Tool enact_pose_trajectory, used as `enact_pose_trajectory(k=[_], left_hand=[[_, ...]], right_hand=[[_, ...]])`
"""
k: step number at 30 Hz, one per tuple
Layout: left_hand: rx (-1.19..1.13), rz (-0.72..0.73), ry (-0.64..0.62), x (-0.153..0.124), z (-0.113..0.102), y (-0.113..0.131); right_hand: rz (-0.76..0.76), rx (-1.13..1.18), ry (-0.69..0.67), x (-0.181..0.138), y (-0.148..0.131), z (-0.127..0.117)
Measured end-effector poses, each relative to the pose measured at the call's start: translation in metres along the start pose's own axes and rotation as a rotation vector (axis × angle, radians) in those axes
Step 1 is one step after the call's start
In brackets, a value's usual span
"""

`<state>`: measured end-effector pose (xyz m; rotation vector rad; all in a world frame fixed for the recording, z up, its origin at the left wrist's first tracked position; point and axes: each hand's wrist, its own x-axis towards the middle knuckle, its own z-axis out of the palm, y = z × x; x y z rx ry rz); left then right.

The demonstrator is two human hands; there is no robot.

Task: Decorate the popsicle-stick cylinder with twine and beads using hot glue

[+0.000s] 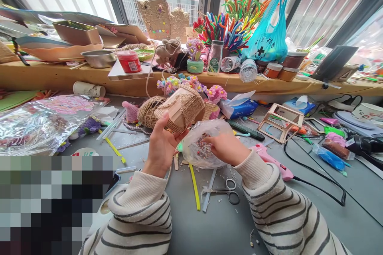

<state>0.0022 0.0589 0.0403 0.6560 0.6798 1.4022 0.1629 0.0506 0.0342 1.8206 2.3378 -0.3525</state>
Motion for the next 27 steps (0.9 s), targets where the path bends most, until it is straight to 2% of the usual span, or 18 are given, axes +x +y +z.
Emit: enact_pose_trajectory(k=[4,11,27], left_hand=[[-0.007,-0.002,-0.003,-0.0002,0.0003,0.0001],[0.009,-0.021,0.030,-0.0007,0.0016,0.0013],[0.002,-0.017,0.036,-0.0007,0.0015,0.0014]], right_hand=[[-0.022,0.009,-0.022,0.0012,0.0002,0.0005],[0.022,-0.043,0.027,0.0021,0.0037,-0.0035],[0.067,-0.114,-0.029,0.0061,-0.0030,0.0029]])
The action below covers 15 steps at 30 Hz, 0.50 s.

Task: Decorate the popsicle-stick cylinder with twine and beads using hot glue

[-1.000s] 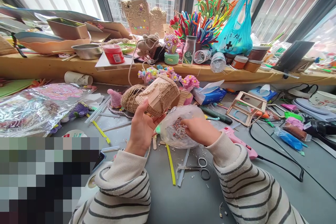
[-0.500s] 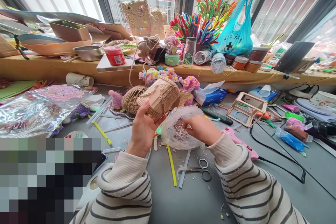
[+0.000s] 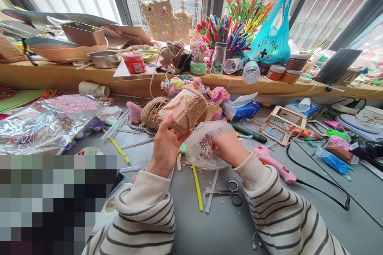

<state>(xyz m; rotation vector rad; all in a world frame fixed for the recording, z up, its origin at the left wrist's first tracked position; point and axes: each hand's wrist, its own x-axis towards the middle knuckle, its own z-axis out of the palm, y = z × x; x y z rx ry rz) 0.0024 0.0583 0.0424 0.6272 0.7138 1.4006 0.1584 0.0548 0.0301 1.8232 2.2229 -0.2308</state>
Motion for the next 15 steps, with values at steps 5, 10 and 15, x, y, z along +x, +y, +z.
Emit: enact_pose_trajectory(k=[5,10,15], left_hand=[[0.004,0.000,-0.002,-0.0007,0.0001,0.0008],[0.001,-0.004,0.006,-0.0003,0.0000,0.0010],[-0.004,-0.016,0.002,0.0002,-0.0003,0.0007]], right_hand=[[0.008,-0.003,0.000,0.0004,0.0004,0.0006],[0.061,-0.022,0.047,0.0017,0.0039,0.0033],[0.062,-0.001,0.069,0.0052,0.0070,0.0064]])
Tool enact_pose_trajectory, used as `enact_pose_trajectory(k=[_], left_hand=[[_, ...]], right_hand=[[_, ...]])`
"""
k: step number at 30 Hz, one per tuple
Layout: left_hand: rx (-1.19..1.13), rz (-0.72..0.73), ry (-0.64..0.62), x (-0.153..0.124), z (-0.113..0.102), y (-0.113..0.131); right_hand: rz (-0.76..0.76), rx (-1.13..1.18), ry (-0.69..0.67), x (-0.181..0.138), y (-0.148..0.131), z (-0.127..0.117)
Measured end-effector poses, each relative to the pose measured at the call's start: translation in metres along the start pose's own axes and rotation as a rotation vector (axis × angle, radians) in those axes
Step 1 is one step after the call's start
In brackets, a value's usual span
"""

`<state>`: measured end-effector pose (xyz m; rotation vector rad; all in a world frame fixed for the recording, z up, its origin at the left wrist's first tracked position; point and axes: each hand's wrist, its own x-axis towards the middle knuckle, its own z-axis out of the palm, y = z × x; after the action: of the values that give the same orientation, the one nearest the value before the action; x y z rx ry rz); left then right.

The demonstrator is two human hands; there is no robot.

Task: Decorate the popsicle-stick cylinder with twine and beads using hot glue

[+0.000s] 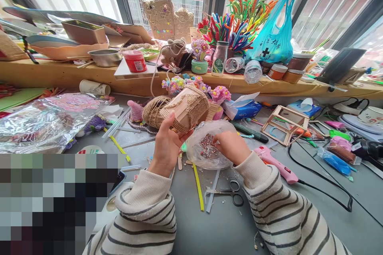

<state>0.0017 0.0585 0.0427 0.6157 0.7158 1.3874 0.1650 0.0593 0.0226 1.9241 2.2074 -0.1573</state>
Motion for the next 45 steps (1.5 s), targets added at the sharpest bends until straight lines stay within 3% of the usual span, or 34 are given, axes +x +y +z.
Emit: enact_pose_trajectory(k=[11,22,26,31,40,45], left_hand=[[0.003,0.002,0.001,-0.001,0.000,0.000],[0.003,0.011,0.004,-0.001,0.000,0.000],[0.004,0.004,0.007,0.000,0.000,0.000],[0.002,0.004,-0.004,0.001,-0.001,-0.002],[0.007,-0.001,0.016,0.000,0.000,-0.001],[0.006,0.002,-0.001,0.000,0.000,-0.001]], right_hand=[[0.022,0.036,0.033,-0.002,0.002,0.000],[-0.020,0.077,-0.147,-0.022,0.009,-0.024],[-0.106,0.090,-0.164,-0.027,0.009,-0.027],[-0.159,0.077,-0.278,-0.034,0.002,-0.027],[-0.144,0.045,-0.190,-0.033,0.001,-0.032],[-0.126,0.023,-0.294,-0.037,-0.002,-0.030]])
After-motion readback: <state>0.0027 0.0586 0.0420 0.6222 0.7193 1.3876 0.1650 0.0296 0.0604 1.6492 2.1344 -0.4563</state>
